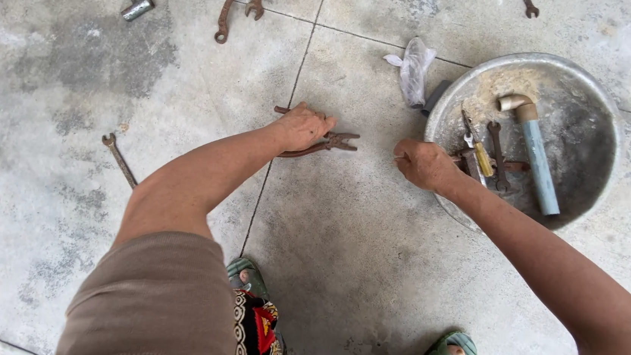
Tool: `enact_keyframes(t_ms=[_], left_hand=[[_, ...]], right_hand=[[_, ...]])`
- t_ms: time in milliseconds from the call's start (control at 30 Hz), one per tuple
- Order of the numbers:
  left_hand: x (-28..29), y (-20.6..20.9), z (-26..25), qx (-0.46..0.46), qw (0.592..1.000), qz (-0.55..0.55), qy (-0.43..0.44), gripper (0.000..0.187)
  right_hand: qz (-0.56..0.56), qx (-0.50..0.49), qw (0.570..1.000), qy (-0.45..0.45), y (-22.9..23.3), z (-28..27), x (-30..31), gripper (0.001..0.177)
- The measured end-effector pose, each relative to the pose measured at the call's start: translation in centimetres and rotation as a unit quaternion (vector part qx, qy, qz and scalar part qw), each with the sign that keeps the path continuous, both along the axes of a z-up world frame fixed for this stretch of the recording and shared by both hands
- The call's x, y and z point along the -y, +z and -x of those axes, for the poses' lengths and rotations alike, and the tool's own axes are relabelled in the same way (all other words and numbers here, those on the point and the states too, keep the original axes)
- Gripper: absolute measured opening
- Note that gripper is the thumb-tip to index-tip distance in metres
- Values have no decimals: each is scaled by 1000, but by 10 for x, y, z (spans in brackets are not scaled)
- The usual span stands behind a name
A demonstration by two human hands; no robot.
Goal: The person gathers various tools from a tiled floor and places them into a metal basin. The items include wrenches, pliers, a hammer, a screwdriver, and metal pipes. The person handles each item individually and places it into the basin.
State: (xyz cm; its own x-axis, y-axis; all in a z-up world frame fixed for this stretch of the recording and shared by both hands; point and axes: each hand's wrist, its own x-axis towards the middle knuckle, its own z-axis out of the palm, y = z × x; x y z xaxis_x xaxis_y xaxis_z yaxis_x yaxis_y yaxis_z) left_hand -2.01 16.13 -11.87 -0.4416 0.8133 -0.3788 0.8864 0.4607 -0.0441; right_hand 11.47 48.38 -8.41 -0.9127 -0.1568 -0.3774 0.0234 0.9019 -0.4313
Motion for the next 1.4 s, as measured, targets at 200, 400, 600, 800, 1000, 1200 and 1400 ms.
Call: enact_keyframes(t_ms=[200,400,600,800,1000,1200,1400], left_hand=[[-43,86,-10,84,949,-293,79,24],[-108,141,-35,230,847,-440,189,34],[-154,147,-56,317,689,-532,377,32],[-180,148,-71,386,568,-508,520,30],[-202,110,-69,349,591,-484,544,30],[-220,101,-81,337,577,-505,547,41],[-231,103,-73,383,573,-496,528,41]], right_hand=[[126,-46,986,-95,33,-2,3,62],[115,-70,977,-166,62,16,4,50],[353,-17,895,-274,77,4,11,8],[510,42,748,-424,97,-8,34,20],[517,40,753,-405,101,-22,25,43],[425,42,845,-321,134,-25,16,61],[449,-2,809,-378,153,-24,18,52]])
